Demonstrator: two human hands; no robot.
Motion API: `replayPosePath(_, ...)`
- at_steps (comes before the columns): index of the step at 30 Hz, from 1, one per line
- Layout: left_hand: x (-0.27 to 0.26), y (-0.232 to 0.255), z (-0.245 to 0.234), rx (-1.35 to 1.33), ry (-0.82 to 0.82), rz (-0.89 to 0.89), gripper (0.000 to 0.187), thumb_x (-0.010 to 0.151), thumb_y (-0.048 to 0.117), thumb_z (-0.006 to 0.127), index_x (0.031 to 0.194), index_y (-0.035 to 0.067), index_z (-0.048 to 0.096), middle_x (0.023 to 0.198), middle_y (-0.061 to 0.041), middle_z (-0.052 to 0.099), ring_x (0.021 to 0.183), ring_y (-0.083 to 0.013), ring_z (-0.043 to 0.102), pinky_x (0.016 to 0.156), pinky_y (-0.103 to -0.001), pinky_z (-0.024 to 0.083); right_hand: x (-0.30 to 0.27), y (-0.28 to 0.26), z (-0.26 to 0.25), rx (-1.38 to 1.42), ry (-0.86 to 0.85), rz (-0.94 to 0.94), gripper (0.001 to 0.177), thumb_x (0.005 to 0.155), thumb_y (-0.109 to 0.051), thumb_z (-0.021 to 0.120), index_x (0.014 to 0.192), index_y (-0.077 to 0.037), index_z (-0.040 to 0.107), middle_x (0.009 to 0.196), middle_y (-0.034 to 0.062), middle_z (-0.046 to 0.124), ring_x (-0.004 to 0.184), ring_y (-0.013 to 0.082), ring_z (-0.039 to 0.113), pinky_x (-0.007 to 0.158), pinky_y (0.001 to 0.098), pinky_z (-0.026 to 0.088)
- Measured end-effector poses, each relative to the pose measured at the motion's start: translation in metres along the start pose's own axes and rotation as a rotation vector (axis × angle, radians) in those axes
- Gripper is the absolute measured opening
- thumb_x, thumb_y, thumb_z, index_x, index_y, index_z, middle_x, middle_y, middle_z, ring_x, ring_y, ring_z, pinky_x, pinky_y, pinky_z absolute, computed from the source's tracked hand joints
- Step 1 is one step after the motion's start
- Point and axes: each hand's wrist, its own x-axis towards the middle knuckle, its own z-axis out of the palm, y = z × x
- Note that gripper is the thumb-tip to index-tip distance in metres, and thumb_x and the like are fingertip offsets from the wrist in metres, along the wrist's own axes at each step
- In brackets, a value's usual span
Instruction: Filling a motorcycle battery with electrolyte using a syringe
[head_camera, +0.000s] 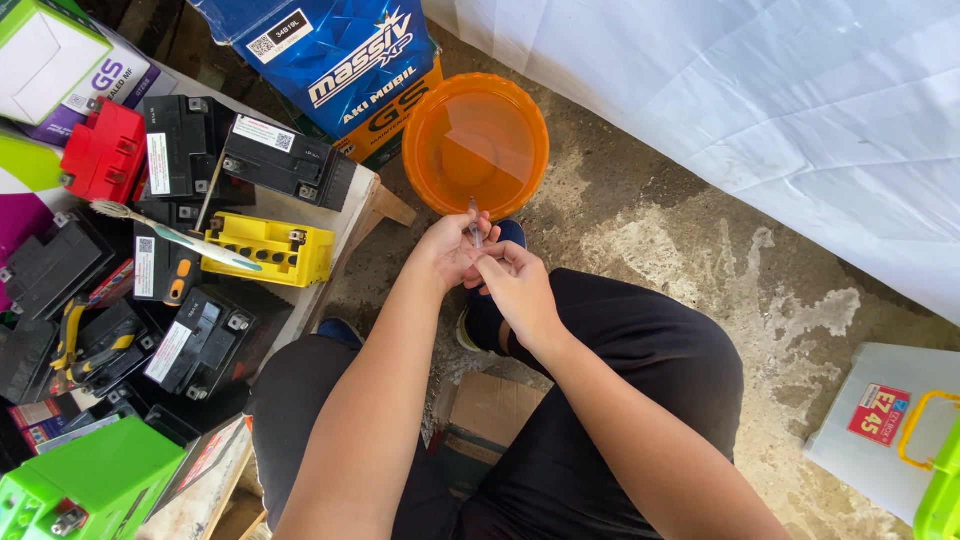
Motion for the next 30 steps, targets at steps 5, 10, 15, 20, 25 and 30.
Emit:
replayPosePath(5, 0.01, -0.001, -0.006, 0.016, -0.01, -0.002, 0.028, 0.11, 0.033, 0.047, 0.114, 0.009, 0.06, 0.084, 0.003, 0.061, 0.095, -0.0171, 0.068, 0.084, -0.023, 0.055, 0.002, 0.003, 0.0, 0.005, -0.003, -0.006, 0.025, 0.089, -0.014, 0.068, 0.105, 0.004, 0.075, 0.079, 0.0182, 0.077, 0.072, 0.0183, 0.076, 0.065, 0.0248, 0.059)
replayPosePath(10, 0.013, -0.001, -0.008, 0.02, -0.009, -0.01, 0.028, 0.11, 0.034, 0.047, 0.114, 0.01, 0.06, 0.084, 0.004, 0.061, 0.096, -0.0176, 0.068, 0.083, -0.022, 0.054, 0.002, 0.003, 0.0, 0.005, -0.001, 0.0, 0.024, 0.089, -0.015, 0.068, 0.104, 0.004, 0.075, 0.079, 0.0179, 0.077, 0.072, 0.0183, 0.076, 0.064, 0.025, 0.059)
replayPosePath(15, 0.015, -0.001, -0.008, 0.058, -0.002, -0.002, 0.027, 0.109, 0.034, 0.047, 0.112, 0.011, 0.062, 0.083, 0.005, 0.063, 0.096, -0.018, 0.07, 0.082, -0.023, 0.055, -0.002, -0.002, 0.0, -0.004, -0.003, -0.002, 0.025, 0.089, -0.014, 0.067, 0.105, 0.004, 0.075, 0.08, 0.0181, 0.077, 0.073, 0.0182, 0.076, 0.065, 0.0248, 0.059)
replayPosePath(20, 0.018, -0.001, -0.011, 0.063, 0.0, 0.005, 0.027, 0.109, 0.035, 0.048, 0.111, 0.012, 0.062, 0.082, 0.005, 0.064, 0.094, -0.0178, 0.07, 0.084, -0.026, 0.055, -0.003, -0.002, 0.0, -0.021, -0.003, -0.001, 0.026, 0.089, -0.015, 0.067, 0.105, 0.004, 0.075, 0.079, 0.0185, 0.077, 0.073, 0.0184, 0.076, 0.065, 0.025, 0.059)
replayPosePath(25, 0.006, -0.002, -0.004, 0.094, -0.007, -0.004, 0.029, 0.109, 0.038, 0.048, 0.114, 0.014, 0.064, 0.081, 0.006, 0.064, 0.094, -0.018, 0.068, 0.083, -0.028, 0.055, -0.009, -0.01, -0.004, -0.082, -0.053, 0.061, 0.031, 0.086, -0.021, 0.069, 0.111, -0.004, 0.076, 0.085, 0.0156, 0.078, 0.082, 0.0172, 0.075, 0.072, 0.0251, 0.059)
replayPosePath(30, -0.029, -0.001, 0.014, 0.261, -0.043, 0.033, 0.034, 0.105, 0.047, 0.053, 0.124, 0.022, 0.065, 0.085, 0.011, 0.066, 0.095, -0.0139, 0.068, 0.078, -0.028, 0.055, -0.012, -0.015, -0.011, -0.227, -0.132, 0.028, 0.029, 0.082, -0.024, 0.075, 0.11, -0.016, 0.075, 0.096, 0.0097, 0.079, 0.091, 0.0142, 0.076, 0.081, 0.0275, 0.06)
